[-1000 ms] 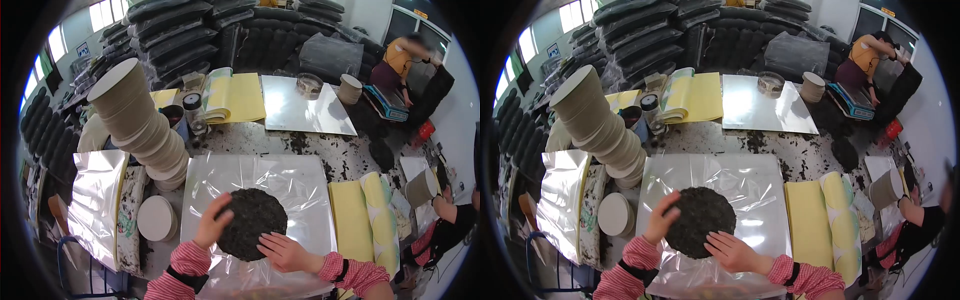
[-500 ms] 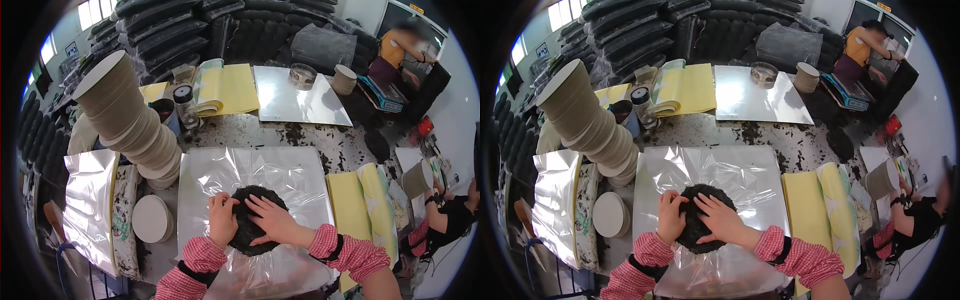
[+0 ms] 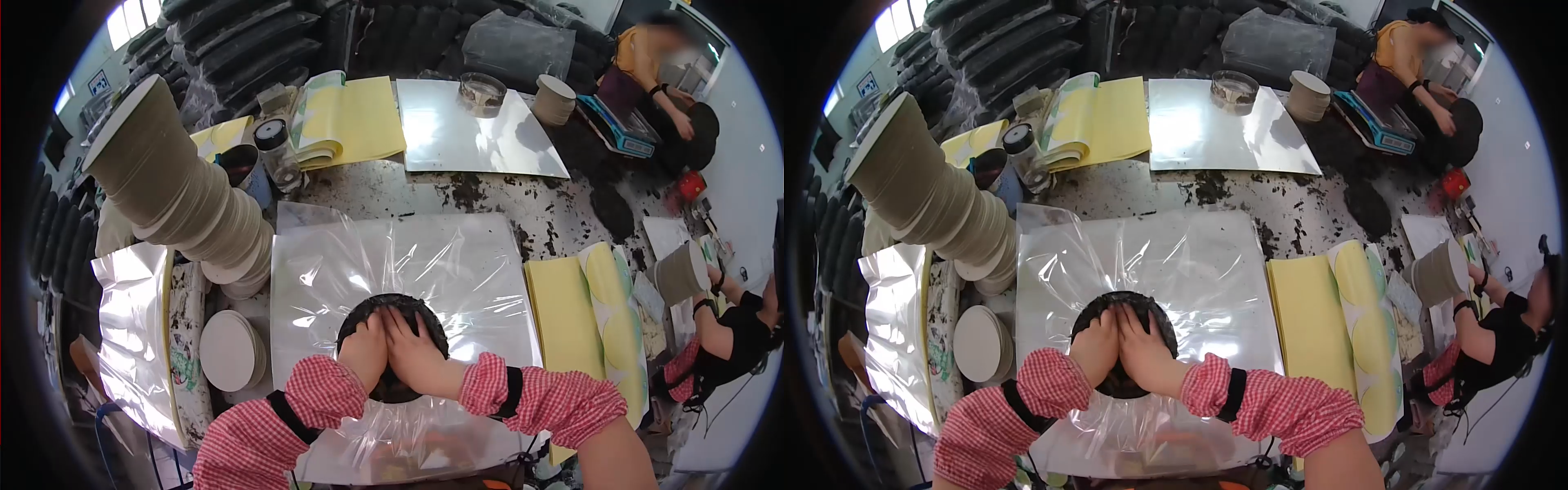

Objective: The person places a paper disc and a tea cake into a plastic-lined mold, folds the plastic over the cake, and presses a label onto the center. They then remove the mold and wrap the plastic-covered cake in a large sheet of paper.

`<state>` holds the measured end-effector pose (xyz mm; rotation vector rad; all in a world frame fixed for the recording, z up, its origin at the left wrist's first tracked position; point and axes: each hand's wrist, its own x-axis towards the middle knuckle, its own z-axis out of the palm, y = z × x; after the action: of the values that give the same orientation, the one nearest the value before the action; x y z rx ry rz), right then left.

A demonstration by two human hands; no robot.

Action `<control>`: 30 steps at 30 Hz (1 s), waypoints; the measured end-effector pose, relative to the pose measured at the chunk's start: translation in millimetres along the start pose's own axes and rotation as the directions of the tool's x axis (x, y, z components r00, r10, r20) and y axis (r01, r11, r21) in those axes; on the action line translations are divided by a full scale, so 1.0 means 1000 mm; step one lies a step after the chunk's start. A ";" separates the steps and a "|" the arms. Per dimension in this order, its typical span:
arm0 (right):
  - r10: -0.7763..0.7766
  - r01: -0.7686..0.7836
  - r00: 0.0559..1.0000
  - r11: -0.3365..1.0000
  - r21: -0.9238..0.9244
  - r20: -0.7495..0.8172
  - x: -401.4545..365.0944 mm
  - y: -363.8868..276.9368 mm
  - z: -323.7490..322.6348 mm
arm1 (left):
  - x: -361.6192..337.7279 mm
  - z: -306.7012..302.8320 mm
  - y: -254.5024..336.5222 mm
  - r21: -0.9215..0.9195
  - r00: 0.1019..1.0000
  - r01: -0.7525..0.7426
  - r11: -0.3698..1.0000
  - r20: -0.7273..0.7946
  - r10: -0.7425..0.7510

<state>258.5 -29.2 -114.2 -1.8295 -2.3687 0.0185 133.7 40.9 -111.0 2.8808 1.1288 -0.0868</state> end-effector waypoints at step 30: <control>0.807 -0.043 0.590 0.002 0.999 0.023 -0.188 0.057 -0.148 | -0.292 0.018 -0.010 -0.128 0.923 -0.009 0.992 -0.384 -0.041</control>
<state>378.3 -207.0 5.6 -1.3703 -0.6180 0.7521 -88.1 -150.8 -109.0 2.8447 1.1565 0.5573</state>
